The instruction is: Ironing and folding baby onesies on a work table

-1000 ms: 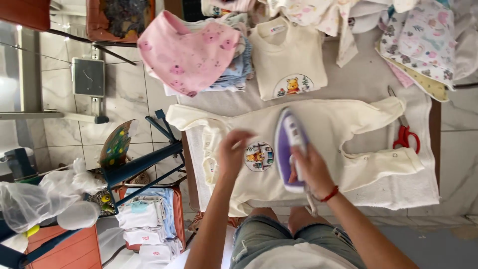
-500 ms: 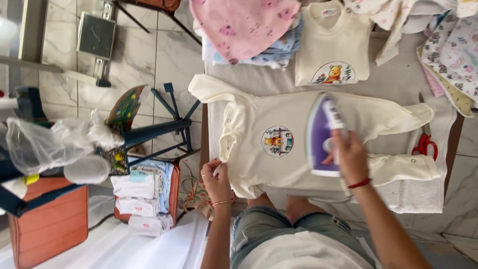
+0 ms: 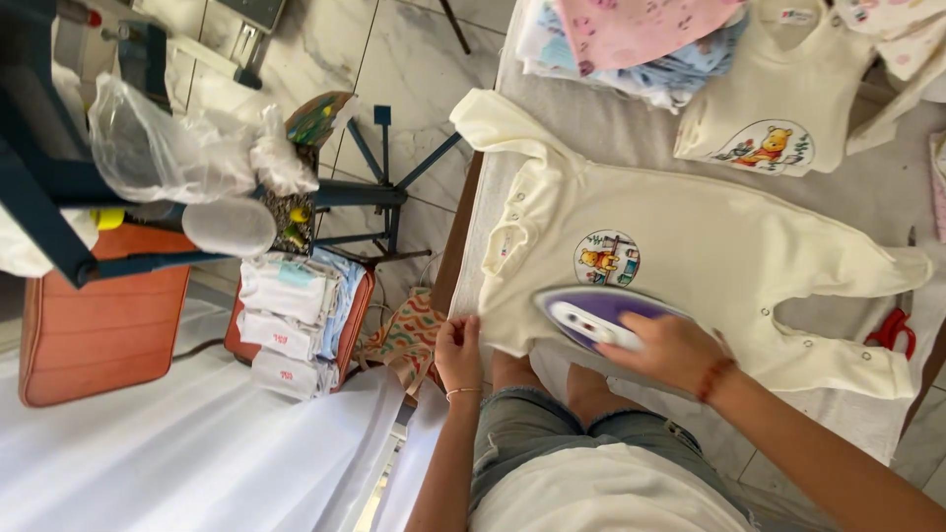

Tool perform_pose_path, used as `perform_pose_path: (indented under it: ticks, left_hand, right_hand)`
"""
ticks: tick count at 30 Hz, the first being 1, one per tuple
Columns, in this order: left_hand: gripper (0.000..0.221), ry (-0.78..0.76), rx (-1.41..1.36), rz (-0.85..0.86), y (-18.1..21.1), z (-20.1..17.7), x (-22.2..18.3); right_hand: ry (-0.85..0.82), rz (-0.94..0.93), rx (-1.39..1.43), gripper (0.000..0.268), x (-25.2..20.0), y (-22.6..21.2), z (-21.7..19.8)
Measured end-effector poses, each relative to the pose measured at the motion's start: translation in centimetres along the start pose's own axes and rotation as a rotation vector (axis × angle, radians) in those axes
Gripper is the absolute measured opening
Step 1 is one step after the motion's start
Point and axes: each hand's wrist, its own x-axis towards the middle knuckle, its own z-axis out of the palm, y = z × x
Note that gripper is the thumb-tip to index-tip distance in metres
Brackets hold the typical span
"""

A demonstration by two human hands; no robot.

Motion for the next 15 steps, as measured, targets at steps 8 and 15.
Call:
perform_pose_path:
  ticks: [8, 15]
  left_hand:
    - [0.015, 0.103, -0.083, 0.118, 3.1, -1.7, 0.4]
    - [0.020, -0.121, 0.441, 0.806, 10.0, -0.2, 3.0]
  right_hand:
    - [-0.209, -0.045, 0.058, 0.045, 5.9, -5.4, -0.2]
    - [0.044, 0.066, -0.078, 0.033, -3.0, 5.1, 1.7]
